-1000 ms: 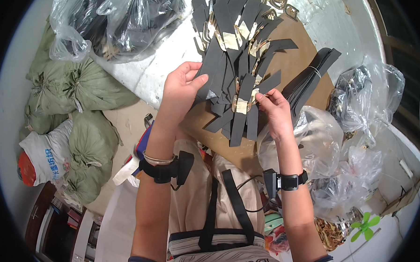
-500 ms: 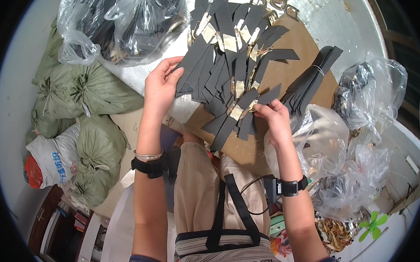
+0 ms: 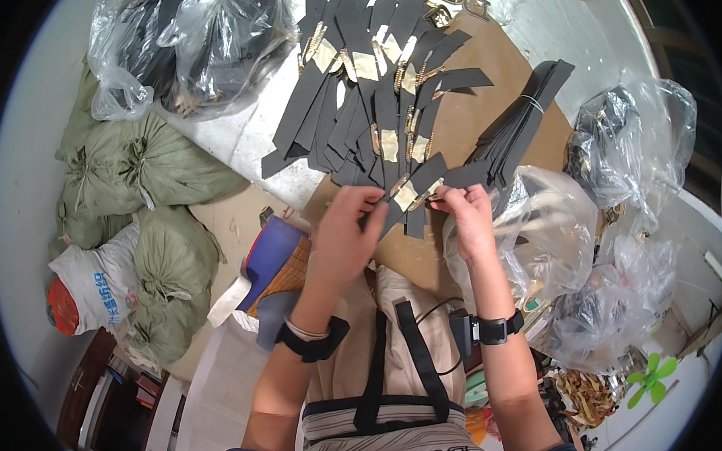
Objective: Applying tape to shoe straps and organizing them into plastic bags for manufacturing.
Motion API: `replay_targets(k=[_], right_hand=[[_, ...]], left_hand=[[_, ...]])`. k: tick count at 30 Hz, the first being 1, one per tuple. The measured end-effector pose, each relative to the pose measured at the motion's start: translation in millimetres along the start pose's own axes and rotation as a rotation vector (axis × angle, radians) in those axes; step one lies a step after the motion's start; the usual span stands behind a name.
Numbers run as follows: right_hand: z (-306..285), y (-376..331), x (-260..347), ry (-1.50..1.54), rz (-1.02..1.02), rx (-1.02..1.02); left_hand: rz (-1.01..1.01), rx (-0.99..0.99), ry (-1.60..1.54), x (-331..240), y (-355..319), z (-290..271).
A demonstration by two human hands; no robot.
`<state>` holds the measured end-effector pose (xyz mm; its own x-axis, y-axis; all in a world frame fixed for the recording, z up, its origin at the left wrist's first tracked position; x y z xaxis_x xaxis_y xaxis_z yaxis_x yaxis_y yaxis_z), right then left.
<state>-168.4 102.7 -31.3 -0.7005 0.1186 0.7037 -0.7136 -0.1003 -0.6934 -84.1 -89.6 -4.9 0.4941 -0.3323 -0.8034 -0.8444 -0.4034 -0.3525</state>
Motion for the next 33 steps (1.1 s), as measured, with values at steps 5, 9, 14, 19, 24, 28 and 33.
replay_targets(k=[5, 9, 14, 19, 24, 28, 33], right_hand=[[8, -5, 4, 0.042, 0.047, 0.055], [5, -5, -1, 0.009, 0.079, 0.12], [7, -9, -17, 0.034, 0.145, 0.18], [25, -21, -40, 0.139, 0.192, 0.172], [30, -30, -28, 0.025, 0.185, 0.156], [24, -27, -18, -0.056, 0.109, 0.183], [9, -28, 18, 0.011, -0.01, 0.234]], left_hand=[[0.125, -0.056, 0.217, -21, -5, 19], [-0.05, 0.089, 0.128, -6, -1, 25], [-0.053, 0.136, -0.072, 10, -9, 33], [-0.255, 0.243, -0.185, 29, -23, 30], [-0.244, 0.201, -0.12, 23, -26, 15], [-0.233, 0.116, -0.199, 22, -23, 14], [-0.27, 0.042, -0.441, -6, -18, 4]])
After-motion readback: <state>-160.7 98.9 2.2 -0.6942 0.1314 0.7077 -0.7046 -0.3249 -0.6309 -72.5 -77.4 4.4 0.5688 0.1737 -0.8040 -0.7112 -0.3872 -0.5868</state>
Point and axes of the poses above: each hand's wrist, its own y-axis towards the middle knuckle, its own z-axis out of the palm, x = y × z, the point moved 6 cm from there along y, towards the middle knuckle, and after that the axes turned 11 degrees about y, right-handed, at the moved point
